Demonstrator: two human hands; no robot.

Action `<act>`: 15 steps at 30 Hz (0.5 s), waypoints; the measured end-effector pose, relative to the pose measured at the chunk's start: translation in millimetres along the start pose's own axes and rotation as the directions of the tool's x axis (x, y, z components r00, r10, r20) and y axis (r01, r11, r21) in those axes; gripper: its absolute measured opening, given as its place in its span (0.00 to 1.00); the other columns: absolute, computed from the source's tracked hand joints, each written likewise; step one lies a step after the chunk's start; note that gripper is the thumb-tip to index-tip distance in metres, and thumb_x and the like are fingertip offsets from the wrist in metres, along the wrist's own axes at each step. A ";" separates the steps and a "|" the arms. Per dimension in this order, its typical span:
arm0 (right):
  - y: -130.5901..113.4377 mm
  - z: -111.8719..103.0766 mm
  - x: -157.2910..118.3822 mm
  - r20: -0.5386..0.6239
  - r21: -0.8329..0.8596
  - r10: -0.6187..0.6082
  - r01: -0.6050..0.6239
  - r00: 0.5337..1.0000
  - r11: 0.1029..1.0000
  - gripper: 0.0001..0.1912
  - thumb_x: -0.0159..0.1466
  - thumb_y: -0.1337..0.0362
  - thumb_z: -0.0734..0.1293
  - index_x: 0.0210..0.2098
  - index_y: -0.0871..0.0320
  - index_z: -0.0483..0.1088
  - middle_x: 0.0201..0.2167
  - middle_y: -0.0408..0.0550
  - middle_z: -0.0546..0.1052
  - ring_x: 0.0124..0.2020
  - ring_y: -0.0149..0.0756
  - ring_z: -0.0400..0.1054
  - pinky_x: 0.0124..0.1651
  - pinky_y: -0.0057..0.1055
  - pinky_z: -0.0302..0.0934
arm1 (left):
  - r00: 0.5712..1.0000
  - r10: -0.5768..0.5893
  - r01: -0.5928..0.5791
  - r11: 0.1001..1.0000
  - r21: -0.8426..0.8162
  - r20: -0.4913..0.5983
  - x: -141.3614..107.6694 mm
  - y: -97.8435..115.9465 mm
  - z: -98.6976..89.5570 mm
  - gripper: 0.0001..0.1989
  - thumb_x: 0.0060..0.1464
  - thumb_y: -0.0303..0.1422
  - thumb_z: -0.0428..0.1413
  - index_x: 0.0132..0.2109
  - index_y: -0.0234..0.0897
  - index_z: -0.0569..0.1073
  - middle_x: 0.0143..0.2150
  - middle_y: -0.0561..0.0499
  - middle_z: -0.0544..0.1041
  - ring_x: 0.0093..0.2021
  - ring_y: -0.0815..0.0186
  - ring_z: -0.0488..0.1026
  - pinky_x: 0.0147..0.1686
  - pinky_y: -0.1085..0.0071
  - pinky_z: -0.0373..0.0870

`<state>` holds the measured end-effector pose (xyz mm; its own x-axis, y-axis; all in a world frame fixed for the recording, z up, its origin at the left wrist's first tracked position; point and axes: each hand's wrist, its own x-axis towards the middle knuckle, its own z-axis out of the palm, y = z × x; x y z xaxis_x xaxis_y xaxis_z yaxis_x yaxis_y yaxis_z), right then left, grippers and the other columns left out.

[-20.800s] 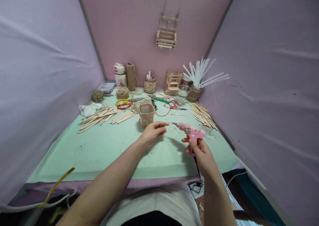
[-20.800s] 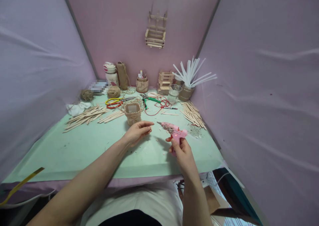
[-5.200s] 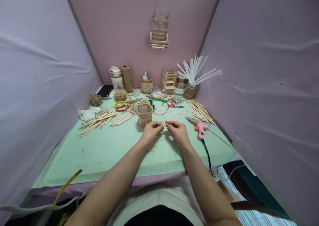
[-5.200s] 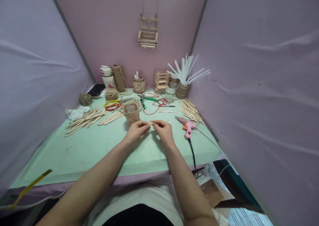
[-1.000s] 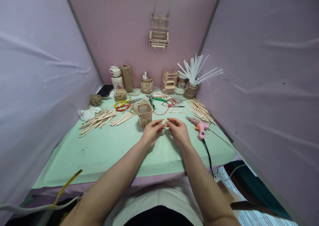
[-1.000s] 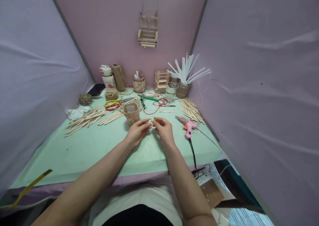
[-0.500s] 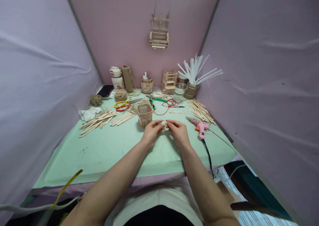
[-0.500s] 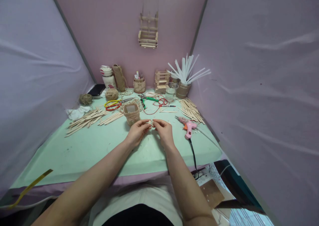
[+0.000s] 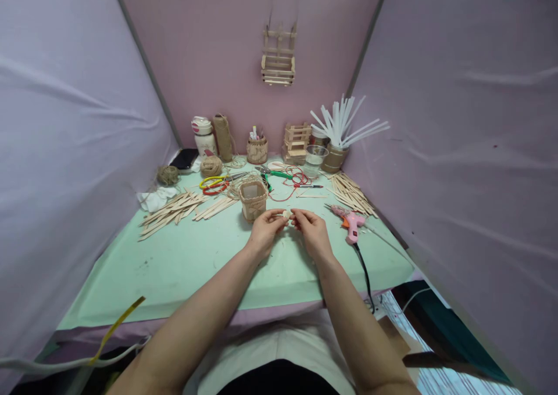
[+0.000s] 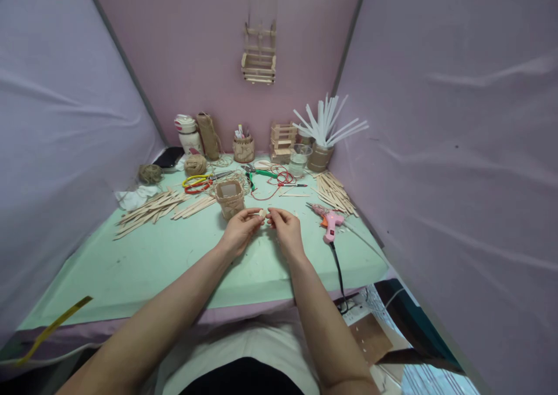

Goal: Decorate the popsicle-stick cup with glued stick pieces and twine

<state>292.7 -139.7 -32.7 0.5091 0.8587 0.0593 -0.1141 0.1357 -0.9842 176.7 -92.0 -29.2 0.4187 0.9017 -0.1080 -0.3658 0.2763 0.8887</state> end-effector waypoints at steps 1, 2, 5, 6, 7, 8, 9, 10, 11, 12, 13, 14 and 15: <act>-0.2 0.4 -0.6 0.005 -0.027 -0.004 0.004 1.000 1.000 0.15 0.53 0.53 0.70 0.33 0.59 0.77 0.27 0.46 0.77 0.27 0.32 0.66 0.31 0.29 0.59 | 1.000 0.002 -0.003 1.000 -0.004 -0.009 0.1 0.3 0.1 0.21 0.35 0.36 0.69 0.39 0.34 0.76 0.29 0.50 0.77 0.30 0.71 0.72 0.33 0.73 0.65; -0.5 0.9 -1.3 0.015 -0.065 -0.013 0.014 1.000 0.998 0.15 0.53 0.54 0.70 0.32 0.59 0.76 0.27 0.45 0.77 0.27 0.32 0.66 0.31 0.29 0.59 | 1.000 0.005 -0.005 1.000 -0.004 -0.017 0.2 0.5 0.1 0.21 0.35 0.36 0.69 0.39 0.34 0.76 0.28 0.51 0.76 0.29 0.71 0.72 0.33 0.73 0.65; -2.5 2.3 -3.8 0.055 -0.181 -0.077 0.086 0.995 0.980 0.13 0.54 0.54 0.69 0.30 0.59 0.75 0.27 0.45 0.77 0.28 0.33 0.67 0.33 0.29 0.59 | 1.000 0.015 -0.014 1.000 0.016 -0.027 0.9 0.1 0.1 0.21 0.34 0.36 0.69 0.38 0.33 0.76 0.27 0.52 0.75 0.29 0.70 0.71 0.32 0.73 0.65; -3.3 2.5 -4.7 0.060 -0.219 -0.108 0.119 0.992 0.969 0.13 0.55 0.54 0.69 0.29 0.59 0.74 0.27 0.46 0.77 0.29 0.34 0.67 0.34 0.30 0.59 | 0.999 0.024 -0.023 0.999 0.033 -0.034 1.1 -0.2 0.1 0.21 0.34 0.36 0.69 0.38 0.33 0.76 0.27 0.52 0.75 0.29 0.70 0.71 0.32 0.73 0.65; -3.9 2.4 -5.7 0.064 -0.265 -0.141 0.152 0.988 0.952 0.13 0.56 0.54 0.68 0.28 0.59 0.73 0.27 0.46 0.77 0.29 0.34 0.67 0.35 0.30 0.59 | 0.998 0.038 -0.036 0.998 0.053 -0.045 1.4 -0.4 0.0 0.21 0.34 0.36 0.69 0.38 0.33 0.76 0.27 0.52 0.75 0.29 0.70 0.71 0.32 0.72 0.65; -4.5 2.1 -6.7 0.070 -0.319 -0.172 0.185 0.983 0.929 0.13 0.57 0.54 0.66 0.28 0.58 0.73 0.27 0.46 0.76 0.30 0.35 0.67 0.35 0.31 0.59 | 0.997 0.058 -0.054 0.996 0.074 -0.056 1.6 -0.4 -0.1 0.21 0.34 0.36 0.68 0.38 0.33 0.76 0.27 0.52 0.75 0.29 0.69 0.71 0.32 0.72 0.65; -5.0 1.5 -7.9 0.082 -0.375 -0.200 0.216 0.976 0.901 0.13 0.58 0.54 0.65 0.28 0.58 0.72 0.28 0.46 0.76 0.30 0.35 0.67 0.36 0.31 0.59 | 0.995 0.080 -0.074 0.993 0.092 -0.066 1.7 -0.3 -0.2 0.20 0.35 0.36 0.68 0.38 0.33 0.76 0.26 0.52 0.75 0.30 0.69 0.71 0.32 0.72 0.65; -5.4 0.7 -9.0 0.100 -0.428 -0.222 0.244 0.970 0.870 0.13 0.59 0.54 0.64 0.28 0.58 0.72 0.28 0.47 0.76 0.30 0.35 0.66 0.35 0.31 0.58 | 0.993 0.099 -0.091 0.990 0.105 -0.072 1.8 -0.1 -0.3 0.20 0.36 0.36 0.67 0.39 0.34 0.76 0.27 0.52 0.75 0.30 0.69 0.71 0.32 0.73 0.65; -5.7 -0.2 -10.1 0.124 -0.473 -0.238 0.268 0.963 0.839 0.13 0.60 0.55 0.64 0.27 0.58 0.71 0.27 0.46 0.75 0.30 0.35 0.66 0.35 0.31 0.58 | 0.991 0.112 -0.103 0.988 0.115 -0.075 1.9 0.2 -0.3 0.19 0.37 0.35 0.67 0.39 0.34 0.76 0.27 0.52 0.75 0.30 0.69 0.71 0.32 0.73 0.65; -5.9 -1.2 -11.0 0.149 -0.508 -0.245 0.287 0.958 0.812 0.13 0.60 0.55 0.63 0.27 0.57 0.70 0.27 0.46 0.74 0.29 0.35 0.65 0.35 0.31 0.57 | 0.990 0.118 -0.108 0.986 0.123 -0.074 1.8 0.5 -0.3 0.18 0.37 0.35 0.66 0.39 0.34 0.76 0.27 0.52 0.75 0.30 0.69 0.71 0.32 0.73 0.65; -6.2 -2.3 -11.7 0.172 -0.533 -0.246 0.300 0.954 0.791 0.13 0.60 0.55 0.63 0.26 0.57 0.69 0.26 0.46 0.74 0.29 0.35 0.65 0.34 0.31 0.57 | 0.990 0.119 -0.109 0.985 0.134 -0.070 1.7 0.8 -0.2 0.18 0.37 0.35 0.66 0.39 0.34 0.76 0.27 0.52 0.75 0.30 0.69 0.71 0.32 0.73 0.65; -6.3 -3.4 -12.1 0.190 -0.551 -0.239 0.305 0.952 0.777 0.13 0.61 0.55 0.62 0.26 0.57 0.69 0.25 0.45 0.73 0.28 0.34 0.64 0.34 0.30 0.56 | 0.991 0.117 -0.107 0.984 0.146 -0.061 1.5 1.0 -0.2 0.18 0.38 0.34 0.66 0.39 0.34 0.76 0.27 0.52 0.75 0.30 0.69 0.71 0.32 0.73 0.65; -6.5 -4.5 -12.1 0.205 -0.564 -0.226 0.304 0.952 0.768 0.13 0.61 0.55 0.62 0.26 0.57 0.68 0.24 0.45 0.72 0.28 0.34 0.63 0.34 0.30 0.55 | 0.992 0.115 -0.106 0.982 0.154 -0.048 1.2 1.1 -0.2 0.17 0.38 0.34 0.66 0.39 0.34 0.76 0.28 0.51 0.75 0.30 0.69 0.71 0.32 0.73 0.65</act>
<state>291.1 -153.2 -27.7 0.3354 0.8884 0.3135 0.5485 0.0864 -0.8317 176.7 -90.5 -28.4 0.3334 0.9424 -0.0269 -0.2754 0.1246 0.9532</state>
